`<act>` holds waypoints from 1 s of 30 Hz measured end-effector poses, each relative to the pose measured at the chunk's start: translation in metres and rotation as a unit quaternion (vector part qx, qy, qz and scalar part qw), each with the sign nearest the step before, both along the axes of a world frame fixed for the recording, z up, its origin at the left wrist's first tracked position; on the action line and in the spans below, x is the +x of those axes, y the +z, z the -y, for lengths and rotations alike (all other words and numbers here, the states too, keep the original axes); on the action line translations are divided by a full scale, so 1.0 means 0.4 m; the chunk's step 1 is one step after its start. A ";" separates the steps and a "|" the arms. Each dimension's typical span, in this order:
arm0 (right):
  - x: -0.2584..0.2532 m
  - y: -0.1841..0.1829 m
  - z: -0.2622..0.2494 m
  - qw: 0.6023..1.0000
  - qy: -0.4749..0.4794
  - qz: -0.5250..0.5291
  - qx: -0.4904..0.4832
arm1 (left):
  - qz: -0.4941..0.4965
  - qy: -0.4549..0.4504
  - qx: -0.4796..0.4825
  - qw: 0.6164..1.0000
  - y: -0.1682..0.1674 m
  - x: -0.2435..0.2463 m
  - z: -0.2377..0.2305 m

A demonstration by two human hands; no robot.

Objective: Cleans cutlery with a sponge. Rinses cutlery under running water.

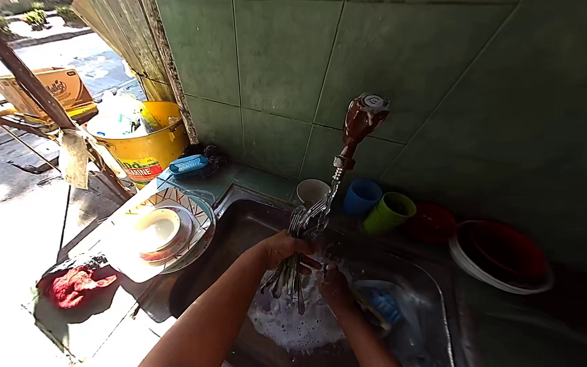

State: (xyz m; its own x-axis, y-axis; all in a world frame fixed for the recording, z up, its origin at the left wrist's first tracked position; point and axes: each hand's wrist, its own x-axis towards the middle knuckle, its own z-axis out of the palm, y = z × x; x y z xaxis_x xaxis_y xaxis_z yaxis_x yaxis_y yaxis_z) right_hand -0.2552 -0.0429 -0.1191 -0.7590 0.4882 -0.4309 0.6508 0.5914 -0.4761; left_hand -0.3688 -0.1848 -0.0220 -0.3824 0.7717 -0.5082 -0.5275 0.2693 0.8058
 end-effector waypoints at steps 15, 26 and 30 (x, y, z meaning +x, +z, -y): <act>-0.135 0.289 0.113 0.910 -0.162 -0.225 -0.308 | -0.033 0.257 0.115 0.959 -0.056 0.106 0.046; -0.118 0.165 0.089 0.849 -0.088 -0.377 -0.361 | -0.023 0.154 -0.005 0.988 -0.051 0.087 -0.006; -0.137 0.194 0.044 0.895 -0.098 -0.325 -0.289 | 0.007 0.098 0.040 0.994 -0.033 0.080 0.003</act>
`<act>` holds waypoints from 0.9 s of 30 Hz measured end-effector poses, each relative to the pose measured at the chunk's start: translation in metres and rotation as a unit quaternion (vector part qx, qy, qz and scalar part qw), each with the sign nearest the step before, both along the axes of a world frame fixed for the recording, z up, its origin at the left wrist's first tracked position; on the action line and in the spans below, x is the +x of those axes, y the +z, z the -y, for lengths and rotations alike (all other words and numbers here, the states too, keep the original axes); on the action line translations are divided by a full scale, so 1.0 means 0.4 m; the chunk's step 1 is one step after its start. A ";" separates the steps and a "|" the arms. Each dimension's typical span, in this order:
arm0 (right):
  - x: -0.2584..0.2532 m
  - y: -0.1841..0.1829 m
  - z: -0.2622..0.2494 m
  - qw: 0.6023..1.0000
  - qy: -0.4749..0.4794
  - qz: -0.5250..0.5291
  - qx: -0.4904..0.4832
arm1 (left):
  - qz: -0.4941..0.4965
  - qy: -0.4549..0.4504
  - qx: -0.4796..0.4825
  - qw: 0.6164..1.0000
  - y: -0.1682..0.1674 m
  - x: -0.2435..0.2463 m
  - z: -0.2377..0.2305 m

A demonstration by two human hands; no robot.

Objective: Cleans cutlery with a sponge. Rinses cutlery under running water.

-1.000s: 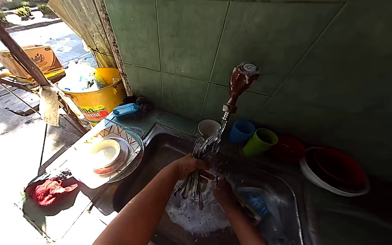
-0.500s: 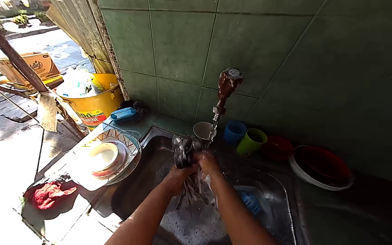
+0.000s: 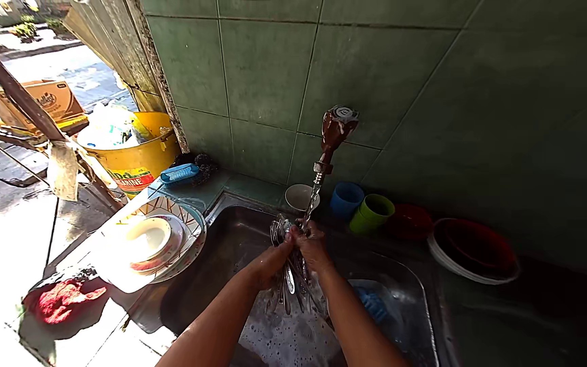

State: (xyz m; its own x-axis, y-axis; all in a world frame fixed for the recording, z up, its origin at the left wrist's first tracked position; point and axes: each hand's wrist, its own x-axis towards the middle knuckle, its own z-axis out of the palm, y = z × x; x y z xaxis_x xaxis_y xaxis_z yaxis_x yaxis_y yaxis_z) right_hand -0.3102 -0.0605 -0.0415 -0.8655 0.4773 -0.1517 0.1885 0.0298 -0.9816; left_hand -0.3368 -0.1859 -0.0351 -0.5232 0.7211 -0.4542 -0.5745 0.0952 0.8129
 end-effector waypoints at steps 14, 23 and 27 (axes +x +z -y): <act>0.243 -0.035 -0.170 0.843 0.221 0.388 0.299 | -0.194 -0.019 -0.037 0.980 0.020 -0.034 -0.105; 0.347 -0.023 -0.133 0.824 0.172 0.372 0.392 | -0.069 -0.029 -0.100 0.992 0.122 -0.054 -0.232; 0.362 -0.021 -0.268 0.853 0.125 0.344 0.371 | -0.062 -0.060 -0.097 0.992 0.109 -0.084 -0.150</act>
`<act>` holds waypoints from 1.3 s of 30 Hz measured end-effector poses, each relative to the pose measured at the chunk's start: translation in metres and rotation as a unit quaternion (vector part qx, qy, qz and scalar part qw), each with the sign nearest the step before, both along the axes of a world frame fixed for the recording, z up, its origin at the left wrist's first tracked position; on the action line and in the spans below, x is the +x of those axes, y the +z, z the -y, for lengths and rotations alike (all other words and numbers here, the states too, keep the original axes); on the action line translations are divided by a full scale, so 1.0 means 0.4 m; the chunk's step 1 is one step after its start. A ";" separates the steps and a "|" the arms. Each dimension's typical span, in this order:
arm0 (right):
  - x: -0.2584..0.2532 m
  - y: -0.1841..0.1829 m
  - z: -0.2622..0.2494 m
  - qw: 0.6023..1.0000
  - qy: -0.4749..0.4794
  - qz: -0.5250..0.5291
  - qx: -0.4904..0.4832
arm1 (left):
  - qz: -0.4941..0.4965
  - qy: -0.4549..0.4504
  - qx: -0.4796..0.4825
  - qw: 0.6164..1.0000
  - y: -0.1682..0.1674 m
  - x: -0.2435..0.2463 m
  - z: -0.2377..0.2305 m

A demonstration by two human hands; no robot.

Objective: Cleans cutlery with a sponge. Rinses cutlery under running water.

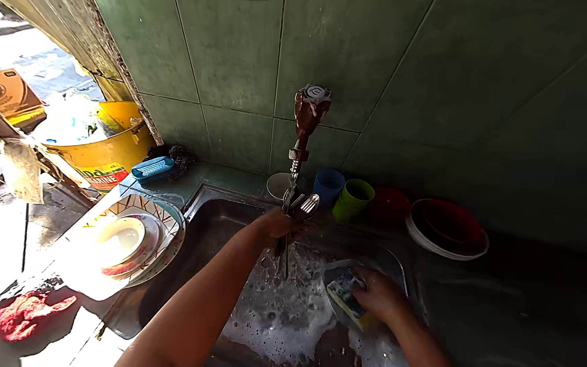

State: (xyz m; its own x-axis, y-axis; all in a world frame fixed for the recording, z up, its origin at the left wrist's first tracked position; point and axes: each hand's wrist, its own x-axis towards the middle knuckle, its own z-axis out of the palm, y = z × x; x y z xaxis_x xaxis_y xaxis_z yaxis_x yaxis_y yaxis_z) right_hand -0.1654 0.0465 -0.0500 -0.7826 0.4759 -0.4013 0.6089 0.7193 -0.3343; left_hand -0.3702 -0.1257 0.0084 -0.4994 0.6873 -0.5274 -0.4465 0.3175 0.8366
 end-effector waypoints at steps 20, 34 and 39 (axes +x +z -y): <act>-0.444 0.140 0.267 0.953 -0.006 -0.196 -0.231 | 0.052 0.039 0.074 0.995 -0.172 0.072 0.182; -0.424 0.182 0.225 0.982 0.039 -0.129 -0.133 | -0.184 0.060 -0.017 0.981 -0.194 0.096 0.130; -0.391 0.077 0.124 0.792 0.034 -0.295 -0.533 | 0.076 0.062 0.184 0.978 -0.204 0.105 0.146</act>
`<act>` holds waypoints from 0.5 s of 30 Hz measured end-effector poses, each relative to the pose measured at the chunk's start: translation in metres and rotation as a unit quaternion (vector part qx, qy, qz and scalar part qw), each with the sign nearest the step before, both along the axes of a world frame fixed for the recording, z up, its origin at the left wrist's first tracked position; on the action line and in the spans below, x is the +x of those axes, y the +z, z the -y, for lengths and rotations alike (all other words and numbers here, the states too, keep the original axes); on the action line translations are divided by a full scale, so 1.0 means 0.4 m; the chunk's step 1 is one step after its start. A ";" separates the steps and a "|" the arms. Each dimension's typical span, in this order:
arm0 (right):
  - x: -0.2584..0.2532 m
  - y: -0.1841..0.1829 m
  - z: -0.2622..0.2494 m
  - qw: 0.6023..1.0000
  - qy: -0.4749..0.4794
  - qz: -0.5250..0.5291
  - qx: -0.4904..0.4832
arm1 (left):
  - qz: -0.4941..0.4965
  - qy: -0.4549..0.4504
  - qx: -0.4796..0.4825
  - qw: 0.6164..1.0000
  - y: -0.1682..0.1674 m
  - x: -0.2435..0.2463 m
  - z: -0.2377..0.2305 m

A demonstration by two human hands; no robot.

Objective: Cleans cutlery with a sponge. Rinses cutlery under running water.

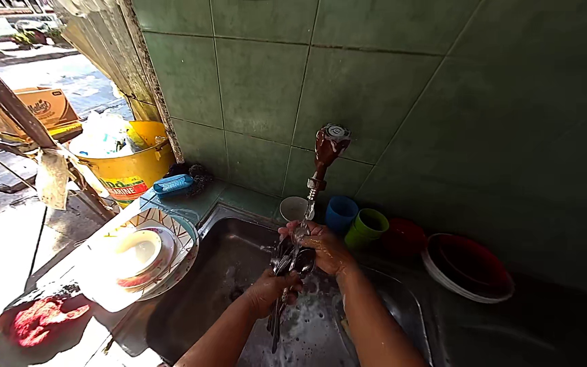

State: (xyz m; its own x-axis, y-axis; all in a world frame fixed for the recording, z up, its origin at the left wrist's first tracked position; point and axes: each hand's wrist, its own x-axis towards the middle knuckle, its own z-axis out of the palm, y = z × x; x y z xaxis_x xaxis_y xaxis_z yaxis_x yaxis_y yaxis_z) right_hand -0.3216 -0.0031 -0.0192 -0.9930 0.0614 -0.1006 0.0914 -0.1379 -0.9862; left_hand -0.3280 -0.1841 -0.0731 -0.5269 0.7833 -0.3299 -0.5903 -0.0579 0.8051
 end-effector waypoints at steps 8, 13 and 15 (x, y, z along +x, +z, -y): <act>-0.005 0.018 0.069 0.997 0.012 0.023 0.074 | 0.027 -0.005 -0.013 1.000 0.031 -0.014 -0.007; -0.034 0.055 0.114 0.970 -0.105 0.087 0.199 | -0.006 -0.002 -0.020 1.000 0.026 -0.004 0.007; -0.038 0.059 0.116 0.970 -0.104 0.094 0.199 | -0.008 0.008 -0.021 1.000 0.032 -0.003 0.012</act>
State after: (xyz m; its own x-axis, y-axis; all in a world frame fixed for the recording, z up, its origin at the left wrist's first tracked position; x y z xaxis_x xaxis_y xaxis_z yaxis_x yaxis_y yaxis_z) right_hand -0.3369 -0.0496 0.0044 -0.9211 0.3300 -0.2067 0.2867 0.2154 -0.9335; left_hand -0.3294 -0.1891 -0.0604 -0.5441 0.7608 -0.3538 -0.5763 -0.0325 0.8166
